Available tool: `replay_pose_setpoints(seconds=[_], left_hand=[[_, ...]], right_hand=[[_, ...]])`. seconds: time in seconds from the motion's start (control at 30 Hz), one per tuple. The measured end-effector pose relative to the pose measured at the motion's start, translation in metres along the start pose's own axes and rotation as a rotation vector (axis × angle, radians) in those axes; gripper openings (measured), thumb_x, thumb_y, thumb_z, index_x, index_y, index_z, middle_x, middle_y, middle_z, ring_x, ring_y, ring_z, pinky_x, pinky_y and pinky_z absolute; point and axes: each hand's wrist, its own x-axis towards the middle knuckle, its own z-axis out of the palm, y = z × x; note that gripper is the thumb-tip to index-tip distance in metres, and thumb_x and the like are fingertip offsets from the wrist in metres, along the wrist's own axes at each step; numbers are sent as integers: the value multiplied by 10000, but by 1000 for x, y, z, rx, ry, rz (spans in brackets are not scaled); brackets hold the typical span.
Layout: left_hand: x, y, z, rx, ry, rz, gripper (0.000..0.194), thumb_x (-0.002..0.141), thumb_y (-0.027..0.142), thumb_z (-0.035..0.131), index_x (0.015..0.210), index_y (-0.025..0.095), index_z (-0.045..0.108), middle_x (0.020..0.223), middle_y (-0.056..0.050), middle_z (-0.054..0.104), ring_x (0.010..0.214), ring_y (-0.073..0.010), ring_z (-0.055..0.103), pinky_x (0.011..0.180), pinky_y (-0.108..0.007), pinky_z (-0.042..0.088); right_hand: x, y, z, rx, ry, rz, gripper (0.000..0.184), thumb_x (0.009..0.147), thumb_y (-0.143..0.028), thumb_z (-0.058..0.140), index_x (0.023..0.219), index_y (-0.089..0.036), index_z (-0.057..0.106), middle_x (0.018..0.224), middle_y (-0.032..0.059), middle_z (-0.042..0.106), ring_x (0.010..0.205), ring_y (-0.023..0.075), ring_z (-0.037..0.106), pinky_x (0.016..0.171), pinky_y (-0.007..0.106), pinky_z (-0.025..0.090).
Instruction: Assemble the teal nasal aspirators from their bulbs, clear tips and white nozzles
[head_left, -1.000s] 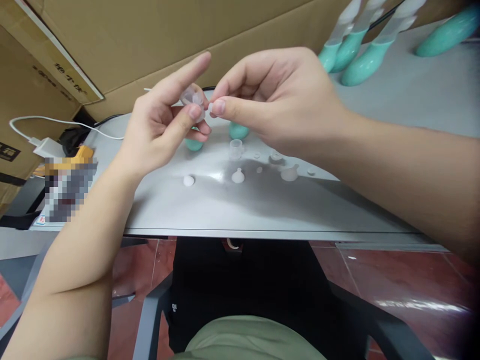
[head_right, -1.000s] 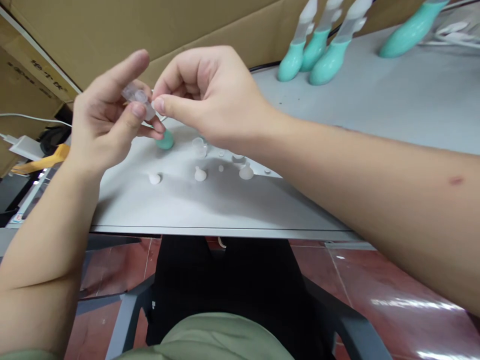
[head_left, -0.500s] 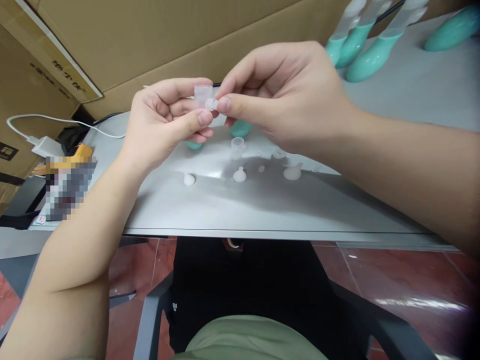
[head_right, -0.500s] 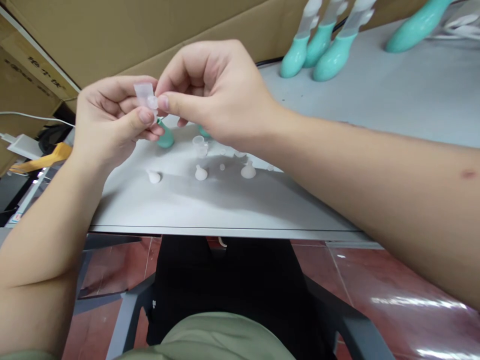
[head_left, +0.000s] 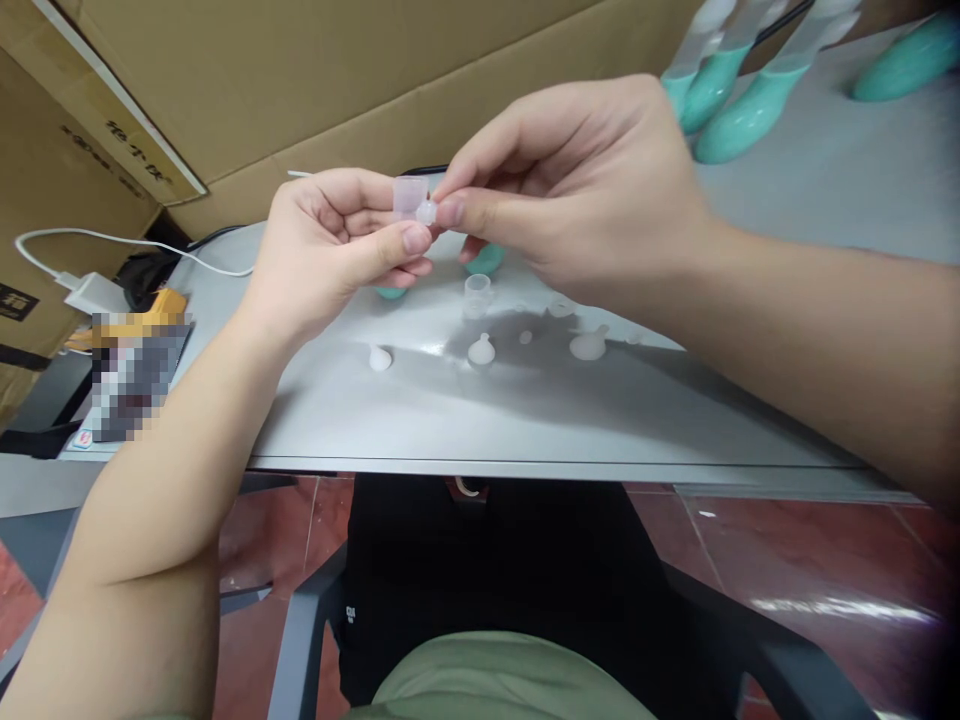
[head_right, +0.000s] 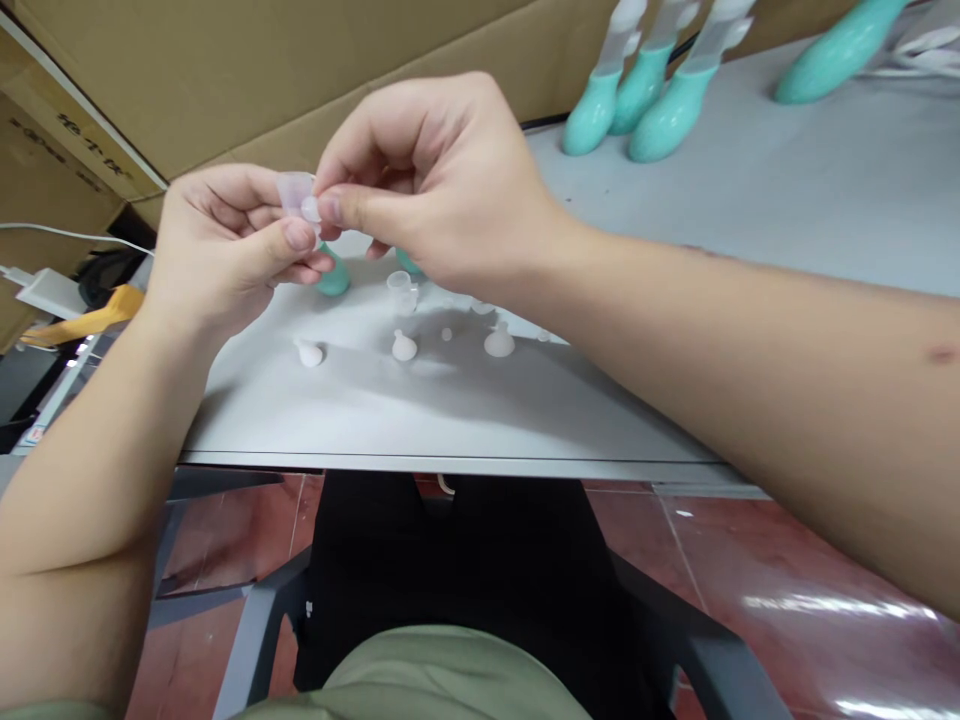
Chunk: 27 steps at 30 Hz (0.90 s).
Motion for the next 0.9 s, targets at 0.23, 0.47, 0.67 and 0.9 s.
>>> replay_pose_setpoints(seconds=[0.23,0.47,0.67,0.9], left_hand=[[2,4,6,-129,38,-52,191,997,385,951,1067,254,831,1058,27,936,1016,-209,986,906,-354,854],[2,1,2,-82,-30,-90,312,1077,547,954,1156,264,852,1224,-20,970,1159,-251,997,908,-348,862],[-1,-4,0,-36,-62,8,361,1136,584,941,1296,263,902,1206,-30,962,1150,-271,1005,904,-372,874],[-4,-15,-3,-164,-41,18,406,1099,566,1043,1303,227,955,1214,-74,985,1207,-340,1008,1088,-469,897]], right_hand=[[-3,-4,-2,-55,-29,-90,279,1018,19,893,889,-223,940,901,-49,879,782,45,769,690,144,638],[-6,-13,-3,-201,-33,-110,262,1034,-55,920,862,-252,906,951,-45,876,892,72,810,861,178,696],[-2,-8,-6,-133,-100,-66,279,1023,30,915,929,-205,798,964,-48,769,891,24,741,813,118,618],[1,18,-22,-151,-209,-182,300,1120,-315,1046,1196,-160,801,1113,-15,827,1021,48,816,912,132,672]])
